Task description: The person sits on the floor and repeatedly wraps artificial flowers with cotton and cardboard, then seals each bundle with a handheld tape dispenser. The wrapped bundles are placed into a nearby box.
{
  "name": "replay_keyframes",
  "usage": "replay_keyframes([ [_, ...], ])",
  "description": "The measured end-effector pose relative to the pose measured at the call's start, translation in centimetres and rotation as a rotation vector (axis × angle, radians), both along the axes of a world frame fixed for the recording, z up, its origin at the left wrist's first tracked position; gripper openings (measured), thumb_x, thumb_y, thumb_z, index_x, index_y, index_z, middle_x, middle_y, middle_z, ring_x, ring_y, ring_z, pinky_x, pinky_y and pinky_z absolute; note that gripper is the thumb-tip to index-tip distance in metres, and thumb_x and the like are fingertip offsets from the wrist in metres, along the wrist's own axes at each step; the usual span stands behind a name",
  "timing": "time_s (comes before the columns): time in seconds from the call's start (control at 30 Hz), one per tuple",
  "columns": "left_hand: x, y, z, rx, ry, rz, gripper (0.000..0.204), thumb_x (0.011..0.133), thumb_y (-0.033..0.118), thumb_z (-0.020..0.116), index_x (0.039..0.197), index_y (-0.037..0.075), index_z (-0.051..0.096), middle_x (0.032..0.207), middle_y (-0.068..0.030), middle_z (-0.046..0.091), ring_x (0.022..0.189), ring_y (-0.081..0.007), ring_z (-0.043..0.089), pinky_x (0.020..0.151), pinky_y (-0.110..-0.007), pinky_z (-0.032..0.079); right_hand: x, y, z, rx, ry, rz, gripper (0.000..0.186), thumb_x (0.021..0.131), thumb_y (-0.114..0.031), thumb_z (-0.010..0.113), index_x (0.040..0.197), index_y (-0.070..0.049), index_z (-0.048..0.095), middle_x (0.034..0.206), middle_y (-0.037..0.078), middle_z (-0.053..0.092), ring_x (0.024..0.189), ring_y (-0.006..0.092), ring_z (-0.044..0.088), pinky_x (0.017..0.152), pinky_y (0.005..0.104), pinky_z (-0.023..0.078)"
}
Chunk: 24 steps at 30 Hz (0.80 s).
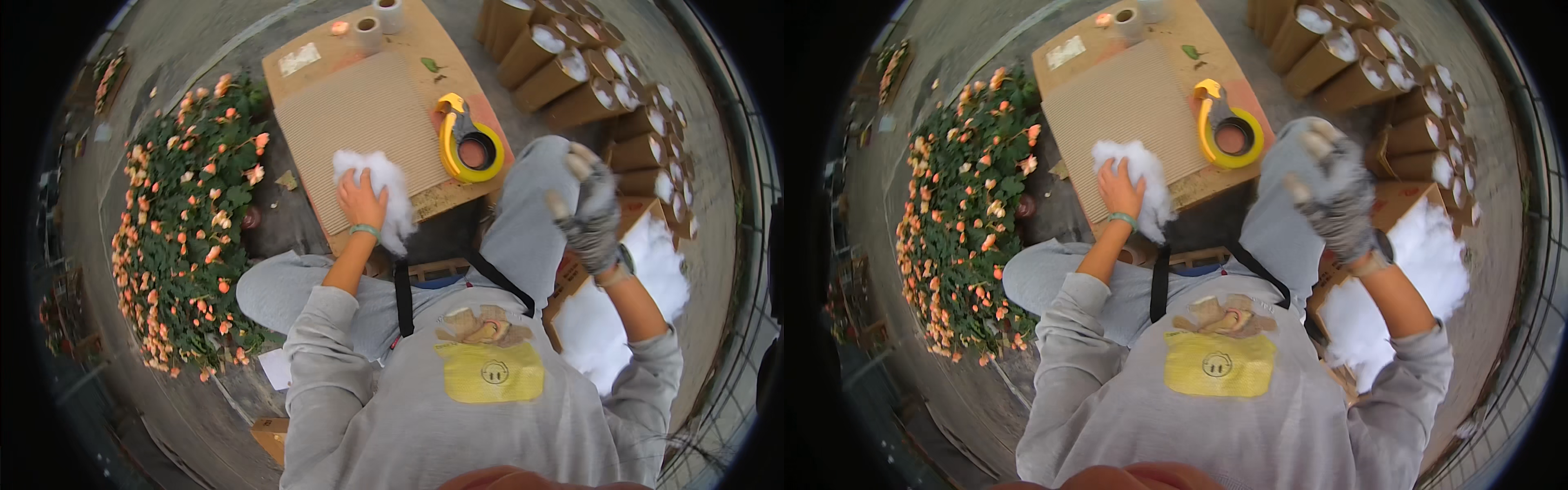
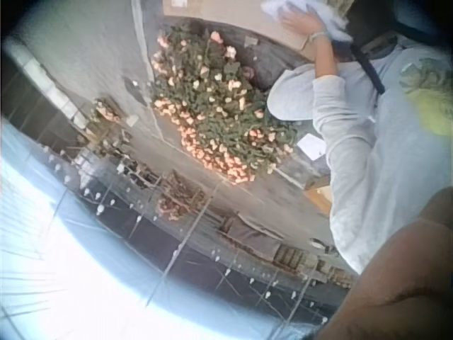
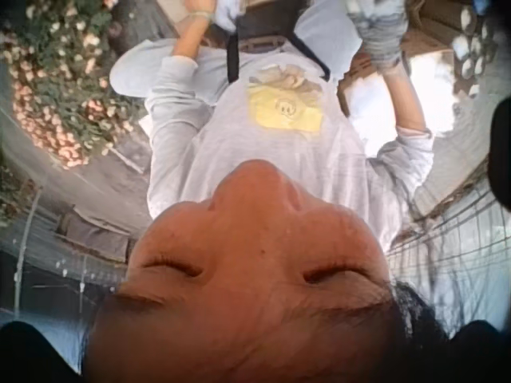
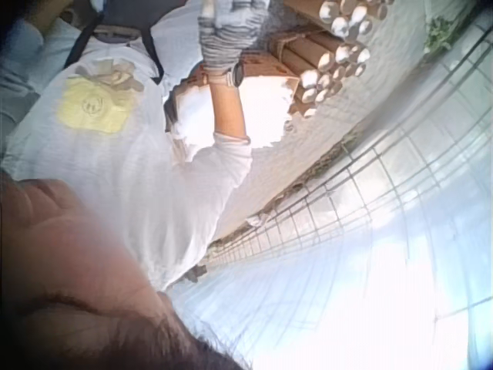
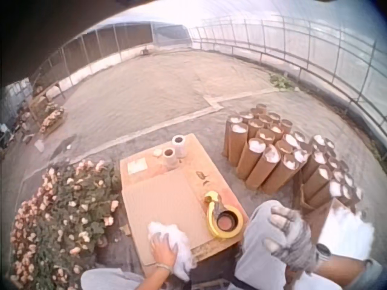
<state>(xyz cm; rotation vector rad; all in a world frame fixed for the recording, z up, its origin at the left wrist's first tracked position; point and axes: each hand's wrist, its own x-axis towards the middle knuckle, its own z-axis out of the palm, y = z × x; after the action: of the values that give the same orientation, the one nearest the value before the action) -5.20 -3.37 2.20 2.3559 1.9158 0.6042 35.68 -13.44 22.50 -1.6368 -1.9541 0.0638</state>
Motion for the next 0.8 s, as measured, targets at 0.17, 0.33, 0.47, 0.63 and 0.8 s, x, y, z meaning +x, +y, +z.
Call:
replay_keyframes([
  [0.17, -0.9, 5.9, -2.7, 0.034, -0.057, -0.161, 0.029, 0.08, 0.015, 0.064, 0.105, 0.003, 0.057, 0.106, -0.0159, 0.056, 0.101, -0.0347, 0.051, 0.088, -0.045, 0.04, -0.7, -2.2, -6.3, -0.179, -0.059, -0.317, 0.052, 0.073, -0.024, 0.072, 0.116, -0.003, 0.053, 0.117, 0.017, 0.053, 0.105, 0.03, 0.054, 0.09, 0.0371, 0.045],
  [0.33, -0.3, 12.4, -2.2, -0.137, 0.097, -0.197, 0.044, 0.085, 0.025, 0.062, 0.121, 0.003, 0.05, 0.118, -0.0169, 0.053, 0.111, -0.037, 0.047, 0.094, -0.048, 0.038, 11.4, -13.8, -8.3, -0.064, -0.231, -0.772, 0.068, 0.074, -0.018, 0.073, 0.13, -0.001, 0.038, 0.126, 0.018, 0.045, 0.118, 0.0291, 0.046, 0.098, 0.0364, 0.04],
  [0.47, 1.2, 11.5, -3.5, -0.387, 0.47, -0.084, 0.068, 0.083, 0.049, 0.057, 0.137, 0.013, 0.038, 0.141, -0.0153, 0.032, 0.127, -0.0397, 0.031, 0.1, -0.06, 0.026, 12.5, -20.5, -16.6, -0.726, -0.057, -0.997, 0.092, 0.07, -0.026, 0.076, 0.141, -0.003, 0.021, 0.138, 0.023, 0.034, 0.13, 0.0355, 0.032, 0.109, 0.0384, 0.029],
  [0.63, 0.6, 10.2, -3.1, -0.379, 0.308, -0.006, 0.066, 0.084, 0.05, 0.055, 0.14, 0.019, 0.036, 0.148, -0.0137, 0.024, 0.132, -0.0377, 0.027, 0.102, -0.064, 0.021, 16.2, -19.4, -19.9, -1.049, -0.479, -0.888, 0.045, 0.084, -0.033, 0.054, 0.122, -0.009, 0.049, 0.114, 0.016, 0.058, 0.112, 0.0267, 0.053, 0.098, 0.0434, 0.038],
  [0.8, -1.0, 10.8, -1.4, 0.221, -0.097, -0.045, 0.056, 0.086, 0.036, 0.057, 0.135, 0.013, 0.042, 0.147, -0.012, 0.028, 0.131, -0.0344, 0.032, 0.104, -0.057, 0.024, 24.1, -15.2, -11.4, -0.268, -0.647, -0.937, 0.028, 0.081, -0.022, 0.051, 0.104, -0.007, 0.06, 0.104, 0.016, 0.063, 0.104, 0.0268, 0.055, 0.089, 0.0403, 0.042],
])
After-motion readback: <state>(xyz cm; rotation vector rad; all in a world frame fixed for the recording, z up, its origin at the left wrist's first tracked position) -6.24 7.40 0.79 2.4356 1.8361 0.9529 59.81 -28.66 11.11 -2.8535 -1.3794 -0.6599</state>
